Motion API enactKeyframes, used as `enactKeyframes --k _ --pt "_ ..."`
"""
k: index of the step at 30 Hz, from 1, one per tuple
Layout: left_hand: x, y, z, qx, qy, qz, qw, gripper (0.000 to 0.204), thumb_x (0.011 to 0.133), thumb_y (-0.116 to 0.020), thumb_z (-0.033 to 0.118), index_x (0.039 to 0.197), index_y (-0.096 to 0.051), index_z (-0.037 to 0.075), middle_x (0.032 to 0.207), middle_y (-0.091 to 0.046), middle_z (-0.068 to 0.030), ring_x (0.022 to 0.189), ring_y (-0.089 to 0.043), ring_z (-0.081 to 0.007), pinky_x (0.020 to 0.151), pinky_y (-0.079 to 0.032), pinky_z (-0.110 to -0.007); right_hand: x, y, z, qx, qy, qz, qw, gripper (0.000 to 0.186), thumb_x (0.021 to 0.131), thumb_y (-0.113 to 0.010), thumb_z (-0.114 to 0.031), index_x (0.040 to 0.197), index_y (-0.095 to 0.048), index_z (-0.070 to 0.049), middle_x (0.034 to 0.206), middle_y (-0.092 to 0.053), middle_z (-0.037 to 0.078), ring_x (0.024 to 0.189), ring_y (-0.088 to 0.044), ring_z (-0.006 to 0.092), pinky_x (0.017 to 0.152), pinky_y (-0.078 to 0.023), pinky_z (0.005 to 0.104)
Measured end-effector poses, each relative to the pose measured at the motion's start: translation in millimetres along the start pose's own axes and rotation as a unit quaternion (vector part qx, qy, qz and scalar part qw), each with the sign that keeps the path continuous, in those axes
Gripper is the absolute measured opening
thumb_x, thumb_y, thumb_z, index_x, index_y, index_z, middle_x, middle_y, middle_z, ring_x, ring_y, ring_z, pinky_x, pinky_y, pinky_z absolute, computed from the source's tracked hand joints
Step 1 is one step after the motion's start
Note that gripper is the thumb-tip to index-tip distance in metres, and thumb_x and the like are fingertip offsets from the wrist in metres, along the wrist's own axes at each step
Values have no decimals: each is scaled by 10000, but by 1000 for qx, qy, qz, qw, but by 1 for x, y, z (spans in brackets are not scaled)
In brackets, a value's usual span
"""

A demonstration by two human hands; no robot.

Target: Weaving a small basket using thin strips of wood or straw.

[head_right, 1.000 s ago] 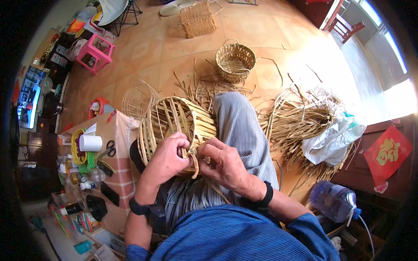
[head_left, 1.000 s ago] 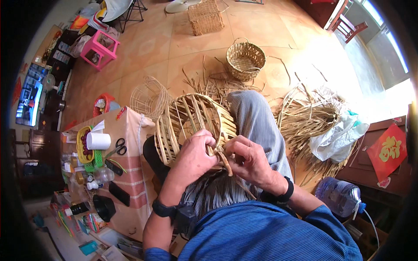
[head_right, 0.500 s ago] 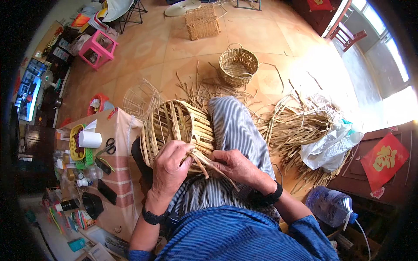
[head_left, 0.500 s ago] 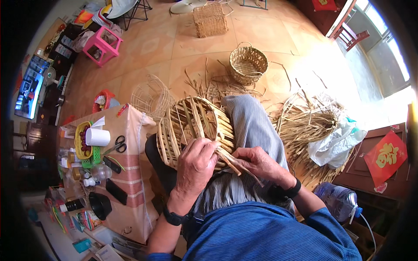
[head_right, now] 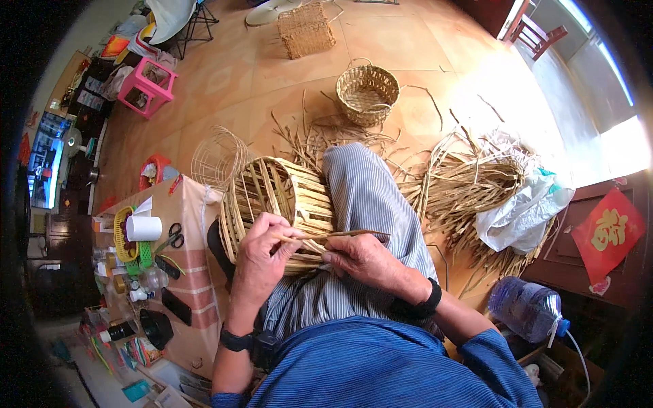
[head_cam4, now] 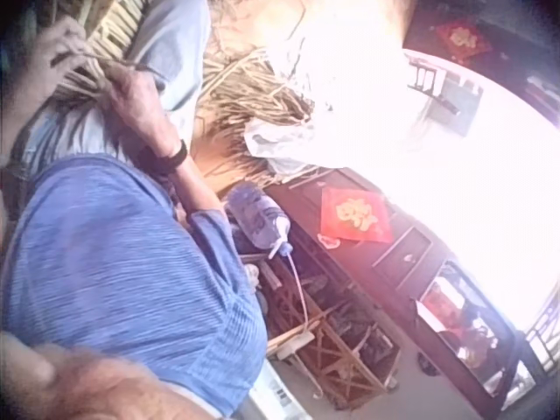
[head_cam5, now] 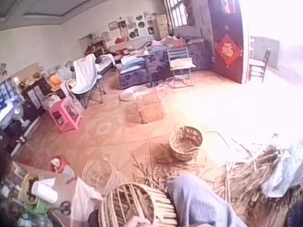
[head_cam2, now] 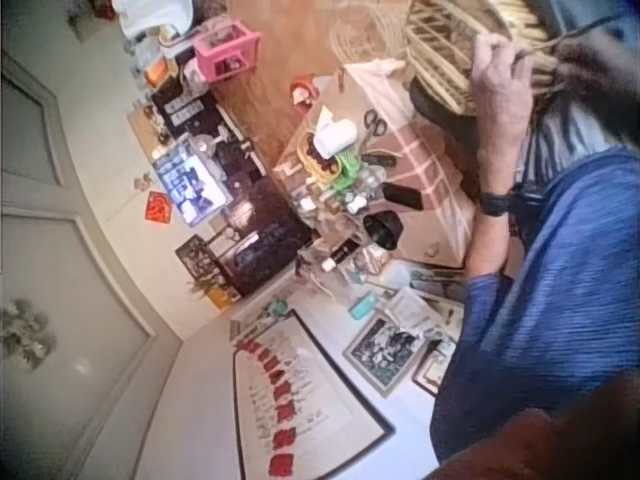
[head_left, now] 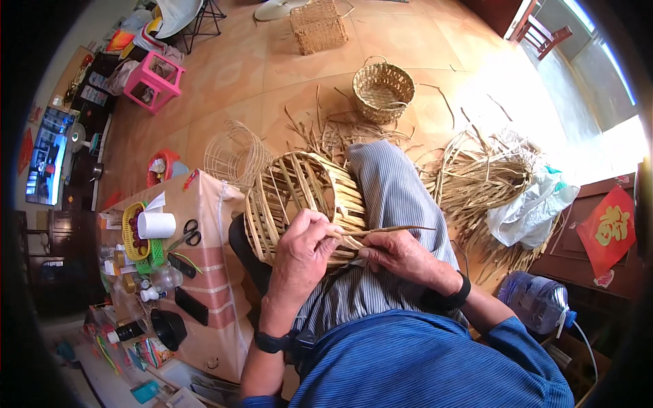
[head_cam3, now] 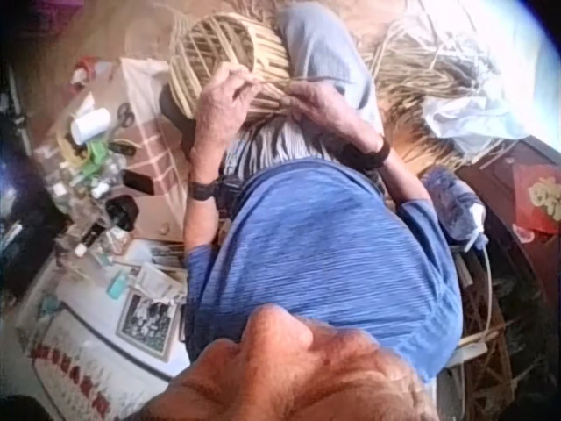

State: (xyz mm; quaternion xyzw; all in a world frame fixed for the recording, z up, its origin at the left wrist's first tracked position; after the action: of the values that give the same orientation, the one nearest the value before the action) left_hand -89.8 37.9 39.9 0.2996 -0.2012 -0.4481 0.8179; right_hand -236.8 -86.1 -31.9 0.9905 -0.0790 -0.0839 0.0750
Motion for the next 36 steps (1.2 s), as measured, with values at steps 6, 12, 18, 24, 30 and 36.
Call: enactKeyframes --k 6,12,18,24,30,36 --pt "12 5 -13 -25 19 -65 997 167 907 -825 70 998 -748 -46 982 -725 -114 896 -714 -232 801 -557 -345 -14 1 -7 -81 35 58 994 202 1047 -672 -181 938 -636 -15 729 -687 130 707 -726 328 641 -561 441" --pt "19 0 -18 -59 41 -40 997 195 869 -872 69 947 -741 -52 857 -667 -53 777 -612 -115 722 -511 -277 -27 1 -43 -206 140 52 967 100 964 -709 -126 985 -655 -44 786 -643 123 721 -694 364 620 -548 476" --pt "10 -8 -19 -156 115 31 981 175 827 -898 25 934 -766 -16 809 -717 -12 721 -627 -51 653 -522 -244 -26 -5 -84 -196 198 27 960 159 957 -720 -132 924 -601 -33 743 -621 141 675 -681 360 575 -522 476" --pt "7 1 -16 -73 -2 38 997 135 938 -798 78 1037 -775 -11 879 -746 -142 769 -737 -253 703 -570 -359 20 11 -119 -199 181 45 962 201 988 -723 -177 910 -607 -32 619 -582 191 575 -631 416 509 -480 483" --pt "-24 -3 -8 -26 33 118 992 398 973 -772 108 1330 -620 19 1001 -720 -132 877 -737 -288 774 -585 -377 84 33 -109 -182 185 20 966 230 975 -683 -208 896 -658 6 775 -648 251 781 -667 459 672 -526 504" --pt "-26 -15 -13 53 -16 109 993 556 868 -831 60 1377 -611 28 1228 -586 -145 1055 -673 -302 879 -579 -402 107 30 -86 -186 119 -44 974 238 972 -653 -205 926 -703 23 813 -670 248 766 -677 431 697 -534 486"
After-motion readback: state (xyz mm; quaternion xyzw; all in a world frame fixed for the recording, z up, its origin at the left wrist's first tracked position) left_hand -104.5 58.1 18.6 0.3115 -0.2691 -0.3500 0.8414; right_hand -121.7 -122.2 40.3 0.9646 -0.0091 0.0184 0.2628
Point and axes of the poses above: each hand's wrist, its own x-axis towards the middle knuckle, its own y-axis out of the back of the hand, z = x × y, the point moved 5 cm from there along x, towards the middle knuckle
